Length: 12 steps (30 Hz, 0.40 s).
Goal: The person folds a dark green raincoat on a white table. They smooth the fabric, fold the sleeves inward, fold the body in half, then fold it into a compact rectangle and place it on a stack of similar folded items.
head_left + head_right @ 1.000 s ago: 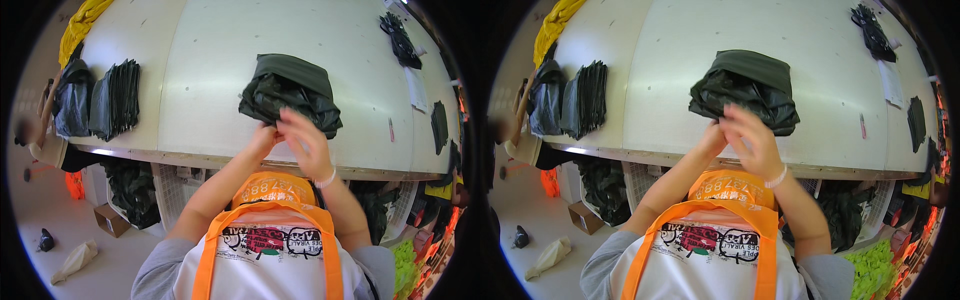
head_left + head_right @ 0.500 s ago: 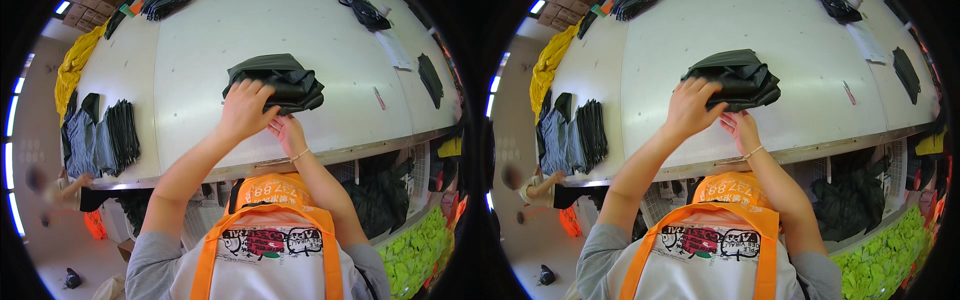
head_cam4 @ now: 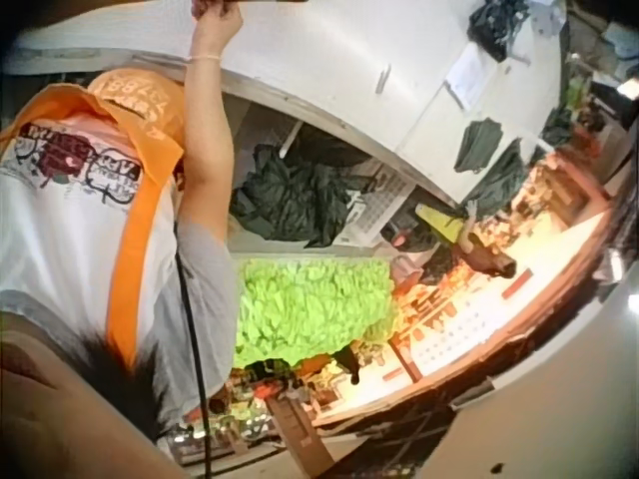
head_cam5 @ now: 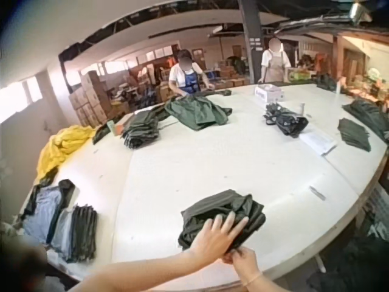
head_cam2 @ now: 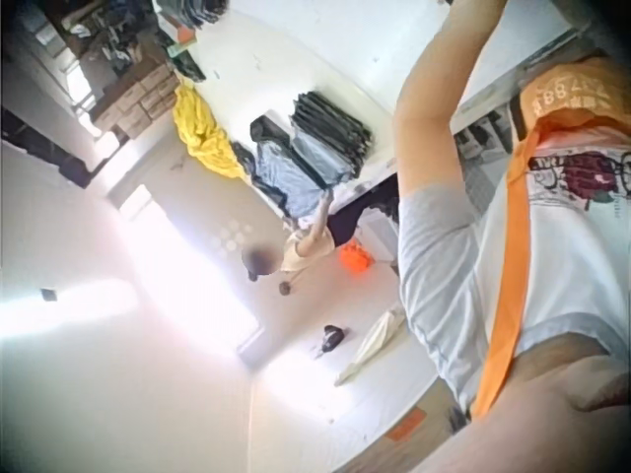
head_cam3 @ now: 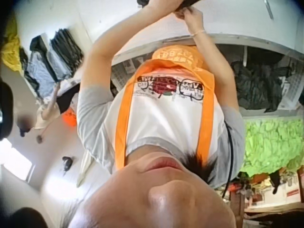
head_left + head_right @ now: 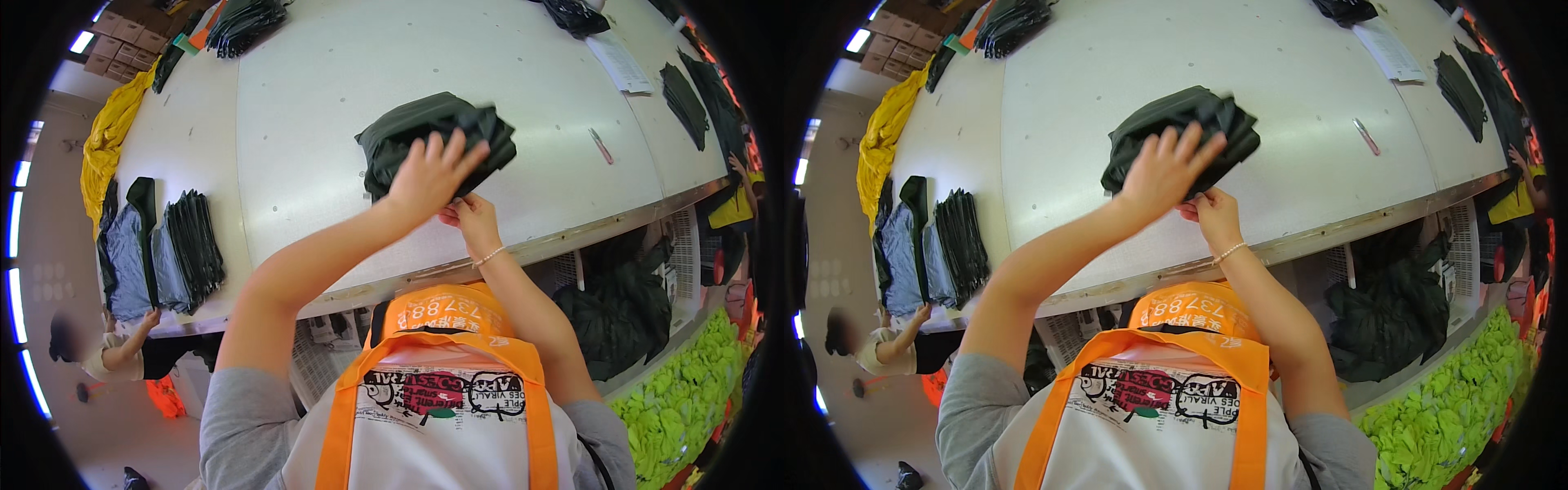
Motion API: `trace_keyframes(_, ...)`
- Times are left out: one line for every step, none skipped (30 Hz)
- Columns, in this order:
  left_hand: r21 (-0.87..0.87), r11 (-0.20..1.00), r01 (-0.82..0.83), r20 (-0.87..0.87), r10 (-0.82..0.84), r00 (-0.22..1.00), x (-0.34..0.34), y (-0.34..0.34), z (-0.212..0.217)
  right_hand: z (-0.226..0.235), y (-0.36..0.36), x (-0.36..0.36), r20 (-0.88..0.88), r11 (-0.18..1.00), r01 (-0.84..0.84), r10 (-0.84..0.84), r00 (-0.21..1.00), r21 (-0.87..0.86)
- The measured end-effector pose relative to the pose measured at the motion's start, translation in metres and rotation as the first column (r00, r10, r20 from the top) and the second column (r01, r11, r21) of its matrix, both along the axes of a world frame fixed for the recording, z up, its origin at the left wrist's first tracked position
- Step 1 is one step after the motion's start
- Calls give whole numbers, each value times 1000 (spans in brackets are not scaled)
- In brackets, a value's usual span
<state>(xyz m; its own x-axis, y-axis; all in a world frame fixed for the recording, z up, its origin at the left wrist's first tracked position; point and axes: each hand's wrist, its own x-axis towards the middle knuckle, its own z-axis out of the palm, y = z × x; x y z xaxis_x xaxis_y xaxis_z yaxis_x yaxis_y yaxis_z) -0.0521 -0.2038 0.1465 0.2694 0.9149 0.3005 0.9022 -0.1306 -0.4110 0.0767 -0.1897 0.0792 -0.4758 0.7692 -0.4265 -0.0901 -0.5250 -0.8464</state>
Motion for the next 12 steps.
trace_keyframes(21, 994, -105, 79, 103, 992, -5, 14, 12, 2, 0, 2, -20, 1000, -3, 3, 1000, -18)
trace_keyframes(40, 991, -130, 137, 124, 983, -11, 23, 17, 4, -1, 4, -34, 1000, -4, 4, 999, -6)
trace_keyframes(58, 986, -157, 194, 143, 970, -13, 27, 20, 5, 2, 3, -19, 1000, -9, 9, 1000, 8)
trace_keyframes(28, 994, -103, 122, 99, 988, -8, 23, 11, 6, 6, 1, -4, 1000, -15, 15, 1000, 21)
trace_keyframes(-36, 999, 12, 58, -10, 998, 1, 14, 4, 6, 10, 2, 13, 999, -14, 13, 1000, 36)
trace_keyframes(-40, 996, 82, 74, -79, 994, 5, 2, -8, 9, 12, 2, 51, 994, -21, 16, 999, 107)
trace_keyframes(-44, 988, 151, 90, -147, 985, 5, -7, -19, 16, 10, 5, 99, 993, -71, 61, 993, 93)
trace_keyframes(12, 990, 142, 87, -142, 986, 4, -8, -23, 6, 6, 10, 80, 994, -78, 72, 994, 78)
trace_keyframes(23, 994, 102, 122, -105, 987, 3, -6, -26, -3, 3, 15, 60, 994, -87, 83, 995, 62)
trace_keyframes(-14, 999, 42, 268, -37, 963, 1, -1, -28, -9, 3, 20, 66, 995, -93, 90, 994, 37)
trace_keyframes(-56, 998, -13, 405, 35, 914, -1, 6, -19, -7, 4, 23, 70, 995, -98, 97, 993, 16)
trace_keyframes(-133, 987, -91, 467, 143, 873, 0, 13, -16, -1, 6, 27, 74, 995, -104, 104, 992, -6)
